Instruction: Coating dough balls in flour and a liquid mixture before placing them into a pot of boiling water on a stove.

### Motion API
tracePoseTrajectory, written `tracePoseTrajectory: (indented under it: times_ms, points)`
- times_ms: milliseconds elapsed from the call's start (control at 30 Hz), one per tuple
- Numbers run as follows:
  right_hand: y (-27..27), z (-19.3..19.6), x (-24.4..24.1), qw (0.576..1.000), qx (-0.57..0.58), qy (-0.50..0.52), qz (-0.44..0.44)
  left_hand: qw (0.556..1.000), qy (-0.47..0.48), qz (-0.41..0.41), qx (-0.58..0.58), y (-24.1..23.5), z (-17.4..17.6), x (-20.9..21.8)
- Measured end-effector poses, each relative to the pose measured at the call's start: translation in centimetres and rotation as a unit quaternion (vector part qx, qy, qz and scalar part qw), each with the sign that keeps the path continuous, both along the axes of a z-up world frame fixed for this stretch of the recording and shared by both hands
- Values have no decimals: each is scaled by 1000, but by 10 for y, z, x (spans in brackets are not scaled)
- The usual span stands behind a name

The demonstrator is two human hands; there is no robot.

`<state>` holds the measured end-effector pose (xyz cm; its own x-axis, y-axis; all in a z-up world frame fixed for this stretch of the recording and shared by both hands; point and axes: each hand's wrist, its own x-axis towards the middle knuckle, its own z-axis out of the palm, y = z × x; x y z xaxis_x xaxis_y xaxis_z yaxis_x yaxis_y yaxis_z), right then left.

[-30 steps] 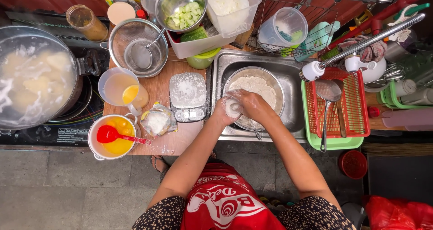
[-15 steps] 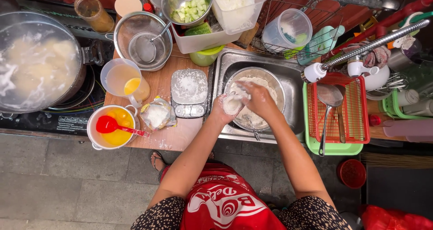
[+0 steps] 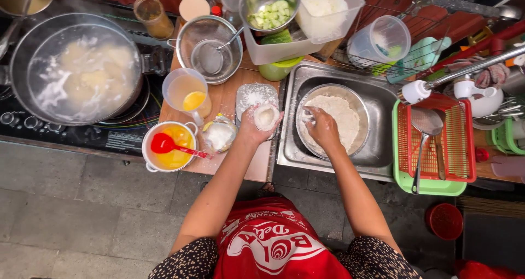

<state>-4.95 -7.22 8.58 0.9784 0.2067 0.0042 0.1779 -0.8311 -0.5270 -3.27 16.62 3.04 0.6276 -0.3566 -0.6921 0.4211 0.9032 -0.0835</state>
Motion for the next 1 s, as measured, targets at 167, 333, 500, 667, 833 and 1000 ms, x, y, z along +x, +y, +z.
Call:
tracePoseTrajectory:
  times_ms: [167,333,500,667,833,1000]
  points:
    - [50,-7,-9,998,-14,49,46,999,-1,50,-13,69,44,-10]
    - [105,0,-24,992,9,69,106,995,-60,77,22,152,39,-20]
    - [162,-3,-48,970,120,79,197,986,-55,144,56,228,64,-45]
    - [215,-16,-65,955,64,83,277,977,-21,207,36,271,69,-60]
    - [256,2,-78,929,-104,100,342,971,-9,236,24,289,80,-72]
    - [282,-37,-84,941,-93,131,298,972,0,234,32,300,72,-76]
